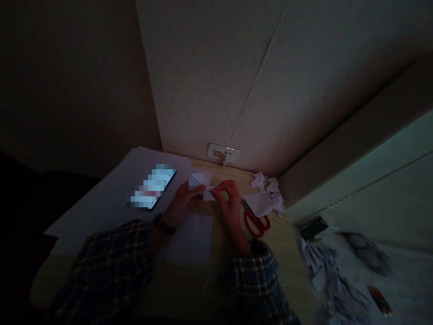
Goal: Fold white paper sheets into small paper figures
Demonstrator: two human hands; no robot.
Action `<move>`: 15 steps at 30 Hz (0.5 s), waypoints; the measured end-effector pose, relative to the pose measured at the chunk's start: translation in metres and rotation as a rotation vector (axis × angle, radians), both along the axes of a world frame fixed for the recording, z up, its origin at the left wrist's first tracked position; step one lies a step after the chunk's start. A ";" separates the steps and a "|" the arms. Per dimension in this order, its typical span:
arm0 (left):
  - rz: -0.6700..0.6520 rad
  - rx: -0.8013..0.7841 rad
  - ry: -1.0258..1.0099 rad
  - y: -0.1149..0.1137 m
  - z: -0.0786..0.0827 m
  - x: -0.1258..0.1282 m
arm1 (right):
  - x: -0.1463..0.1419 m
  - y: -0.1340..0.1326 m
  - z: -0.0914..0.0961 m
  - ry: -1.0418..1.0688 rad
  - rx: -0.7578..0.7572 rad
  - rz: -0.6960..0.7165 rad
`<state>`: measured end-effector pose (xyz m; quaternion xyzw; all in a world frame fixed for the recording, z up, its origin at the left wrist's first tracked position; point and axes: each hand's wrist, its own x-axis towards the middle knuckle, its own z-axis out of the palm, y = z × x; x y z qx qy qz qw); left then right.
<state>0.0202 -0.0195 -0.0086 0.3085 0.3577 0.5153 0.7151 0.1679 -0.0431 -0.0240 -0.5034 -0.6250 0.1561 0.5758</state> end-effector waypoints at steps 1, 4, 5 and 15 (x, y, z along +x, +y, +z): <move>-0.002 -0.008 0.002 0.000 0.001 -0.001 | 0.000 0.000 0.000 -0.002 -0.005 0.006; -0.003 -0.028 0.032 -0.002 0.005 -0.002 | 0.000 -0.002 0.001 -0.007 -0.034 0.044; 0.003 -0.037 0.051 -0.002 0.007 -0.002 | 0.000 -0.002 0.001 -0.010 -0.043 0.054; 0.129 0.037 0.210 -0.003 0.002 0.002 | -0.003 -0.001 0.003 0.065 -0.091 0.019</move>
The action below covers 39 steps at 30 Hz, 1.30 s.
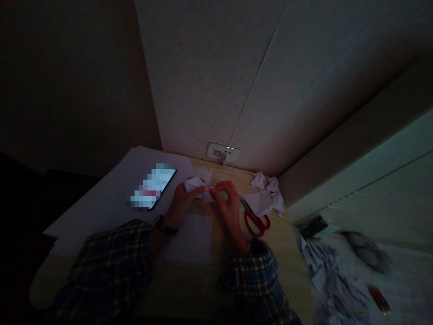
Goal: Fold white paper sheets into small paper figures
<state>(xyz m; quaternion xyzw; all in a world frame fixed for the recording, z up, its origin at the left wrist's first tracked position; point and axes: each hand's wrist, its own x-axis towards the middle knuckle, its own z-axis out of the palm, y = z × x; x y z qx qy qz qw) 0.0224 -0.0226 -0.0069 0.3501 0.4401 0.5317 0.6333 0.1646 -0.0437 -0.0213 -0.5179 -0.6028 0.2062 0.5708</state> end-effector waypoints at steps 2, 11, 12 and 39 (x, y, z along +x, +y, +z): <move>-0.012 0.027 0.001 0.000 -0.001 0.000 | -0.001 0.000 0.000 0.043 -0.030 -0.003; -0.098 0.008 -0.058 0.000 0.003 0.001 | -0.001 -0.002 0.000 0.135 -0.152 -0.014; -0.109 0.012 -0.063 0.000 0.003 0.000 | 0.000 -0.002 0.000 0.139 -0.157 -0.018; -0.033 -0.053 0.005 -0.001 -0.002 0.001 | 0.000 0.002 -0.008 0.095 -0.177 -0.029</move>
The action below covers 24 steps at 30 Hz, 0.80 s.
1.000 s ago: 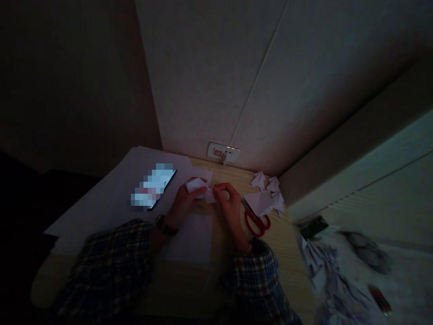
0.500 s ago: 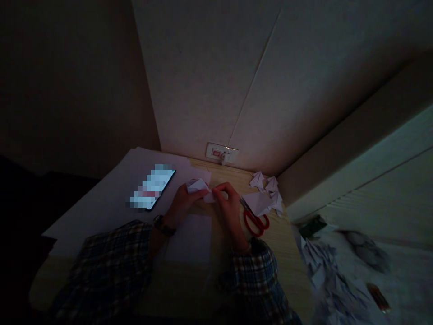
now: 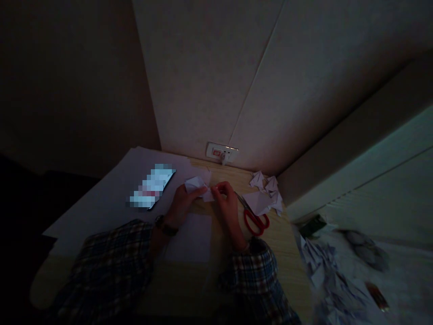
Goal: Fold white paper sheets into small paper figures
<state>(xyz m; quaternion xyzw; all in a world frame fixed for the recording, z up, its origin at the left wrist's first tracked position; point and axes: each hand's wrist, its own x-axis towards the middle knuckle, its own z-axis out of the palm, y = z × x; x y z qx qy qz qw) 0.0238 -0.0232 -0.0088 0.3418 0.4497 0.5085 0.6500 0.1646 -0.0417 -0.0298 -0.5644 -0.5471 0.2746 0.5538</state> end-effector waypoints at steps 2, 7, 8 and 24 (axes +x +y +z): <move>-0.017 -0.007 -0.009 0.000 0.000 0.000 | 0.001 0.000 0.000 -0.017 -0.007 0.023; -0.028 -0.019 -0.008 -0.002 0.001 -0.001 | 0.002 0.001 -0.002 -0.086 0.033 0.007; -0.037 -0.017 -0.001 -0.002 0.000 -0.002 | 0.003 0.001 -0.003 -0.096 0.041 0.000; -0.047 -0.038 0.016 -0.003 0.000 0.000 | 0.002 0.002 -0.003 -0.023 -0.146 0.116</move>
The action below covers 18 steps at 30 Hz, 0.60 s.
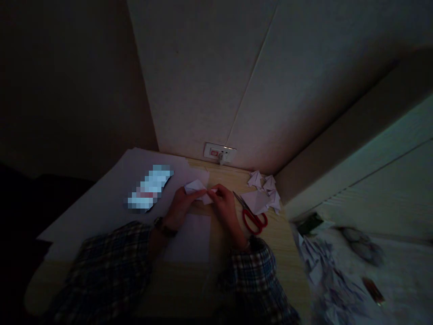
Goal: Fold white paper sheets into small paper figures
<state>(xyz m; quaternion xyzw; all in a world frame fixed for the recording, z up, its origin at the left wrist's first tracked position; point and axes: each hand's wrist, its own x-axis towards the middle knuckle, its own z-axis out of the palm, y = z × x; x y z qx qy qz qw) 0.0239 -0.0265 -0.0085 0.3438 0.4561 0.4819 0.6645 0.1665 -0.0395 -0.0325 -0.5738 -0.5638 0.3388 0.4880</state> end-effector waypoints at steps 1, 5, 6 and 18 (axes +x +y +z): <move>0.006 -0.002 -0.004 0.000 0.000 0.000 | 0.001 0.000 0.000 0.012 0.001 0.008; 0.059 -0.010 -0.003 0.000 0.000 0.001 | 0.004 0.001 -0.001 0.041 0.021 0.038; 0.063 -0.011 -0.002 0.001 0.000 0.001 | 0.005 0.001 -0.002 0.043 0.027 0.042; 0.001 0.016 0.015 0.003 -0.002 -0.001 | 0.006 0.000 0.002 0.065 0.023 0.002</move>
